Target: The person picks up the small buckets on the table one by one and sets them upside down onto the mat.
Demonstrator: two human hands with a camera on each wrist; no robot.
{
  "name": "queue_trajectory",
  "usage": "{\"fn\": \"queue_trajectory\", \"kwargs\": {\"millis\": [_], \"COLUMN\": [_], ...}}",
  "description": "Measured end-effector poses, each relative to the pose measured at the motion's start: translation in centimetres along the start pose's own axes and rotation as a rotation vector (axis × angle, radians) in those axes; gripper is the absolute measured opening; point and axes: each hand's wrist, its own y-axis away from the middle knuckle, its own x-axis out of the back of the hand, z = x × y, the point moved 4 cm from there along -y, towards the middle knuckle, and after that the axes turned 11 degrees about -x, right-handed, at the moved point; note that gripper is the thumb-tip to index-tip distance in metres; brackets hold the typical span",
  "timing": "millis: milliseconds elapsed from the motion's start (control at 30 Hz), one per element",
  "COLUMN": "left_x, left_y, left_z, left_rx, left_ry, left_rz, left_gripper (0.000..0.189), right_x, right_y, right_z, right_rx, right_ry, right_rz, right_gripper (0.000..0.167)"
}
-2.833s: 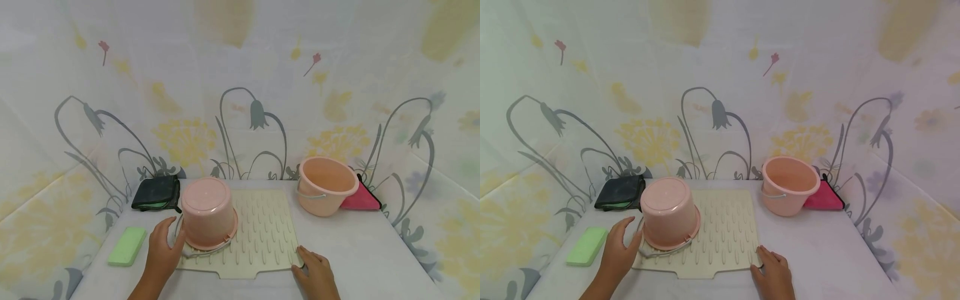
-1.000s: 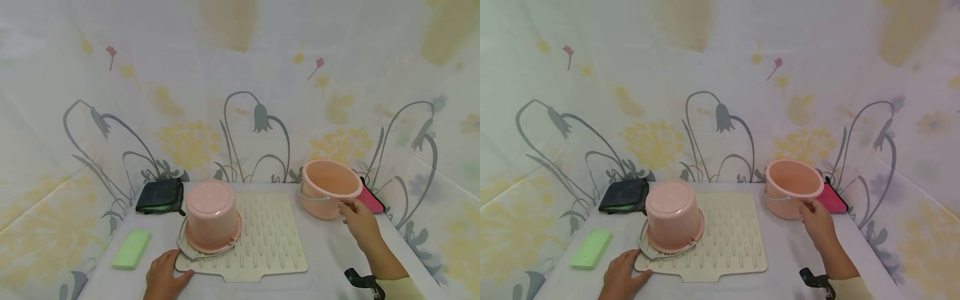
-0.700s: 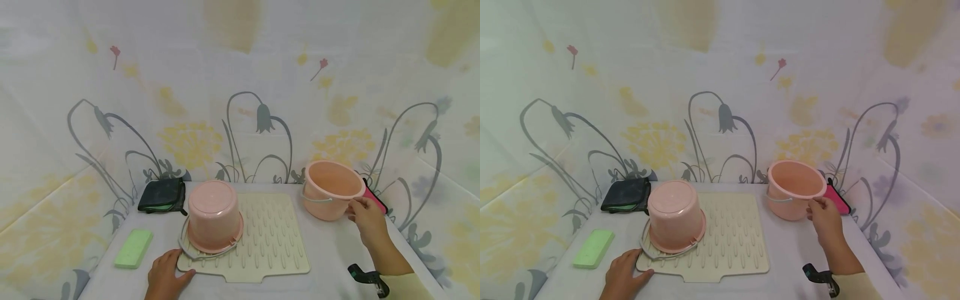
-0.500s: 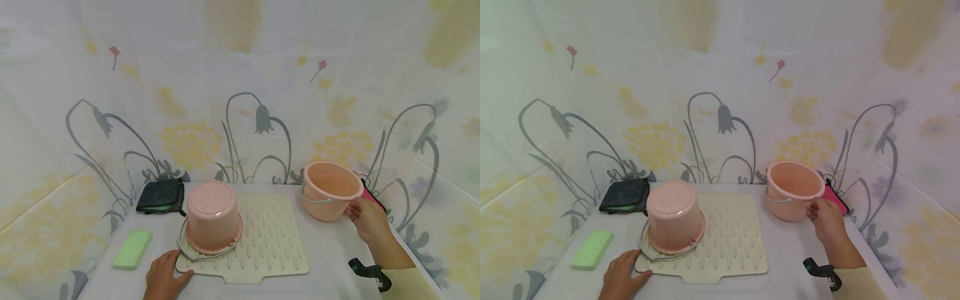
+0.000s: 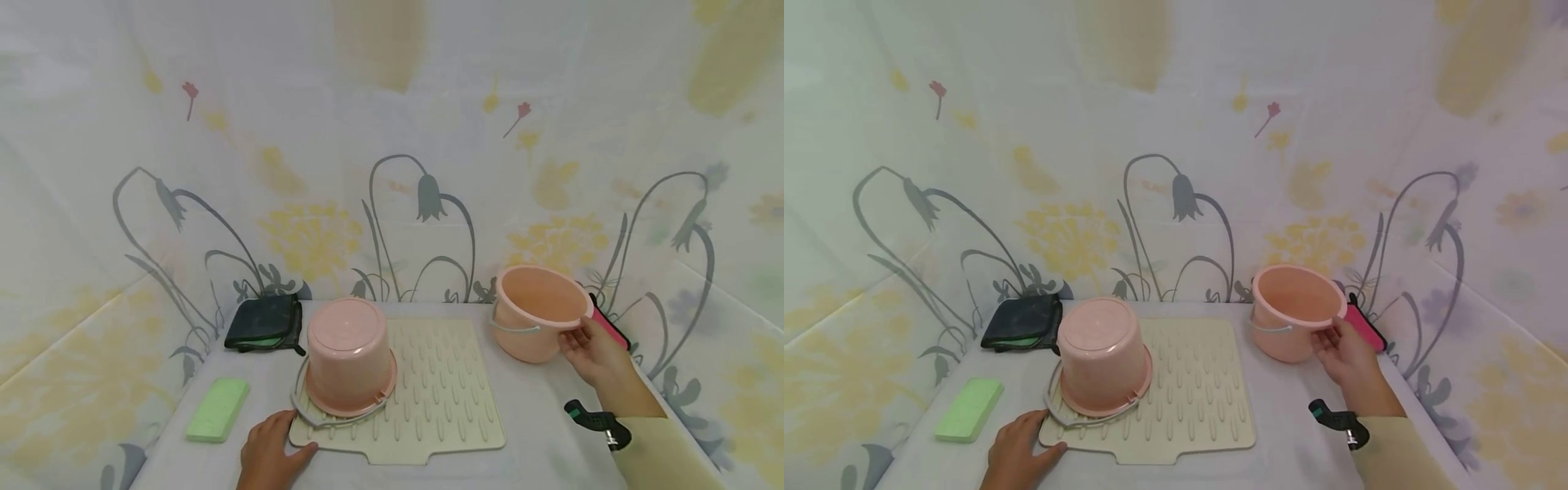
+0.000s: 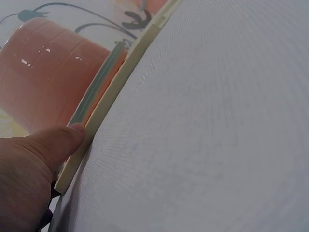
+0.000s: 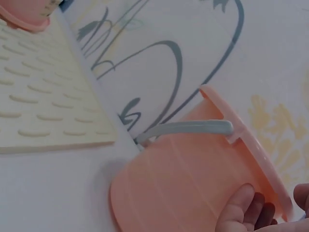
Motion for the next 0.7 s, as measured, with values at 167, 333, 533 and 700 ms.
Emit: {"fn": "queue_trajectory", "kwargs": {"millis": [167,333,533,700], "left_x": [-0.1,-0.2,-0.2,-0.1], "left_y": [0.1,0.2,0.2,0.1], "left_z": [0.0,-0.1,-0.2,-0.2], "left_rx": [0.006,0.004,0.014,0.001], "left_ry": [0.002,-0.001,0.005,0.009], "left_rz": [-0.001,0.006,0.003,0.017], "left_gripper": [0.091,0.089,0.089,0.089], "right_x": [-0.3,-0.7,-1.2,-1.1], "right_y": [-0.7,-0.9,-1.1,-1.2], "right_z": [0.2,0.1,0.2,0.2], "right_rx": [-0.021,-0.01,0.007,0.054], "right_ry": [-0.059,-0.066,-0.043,-0.042], "right_rz": [-0.001,0.01,0.005,-0.002], "right_gripper": [0.029,0.046,0.067,0.072]}}
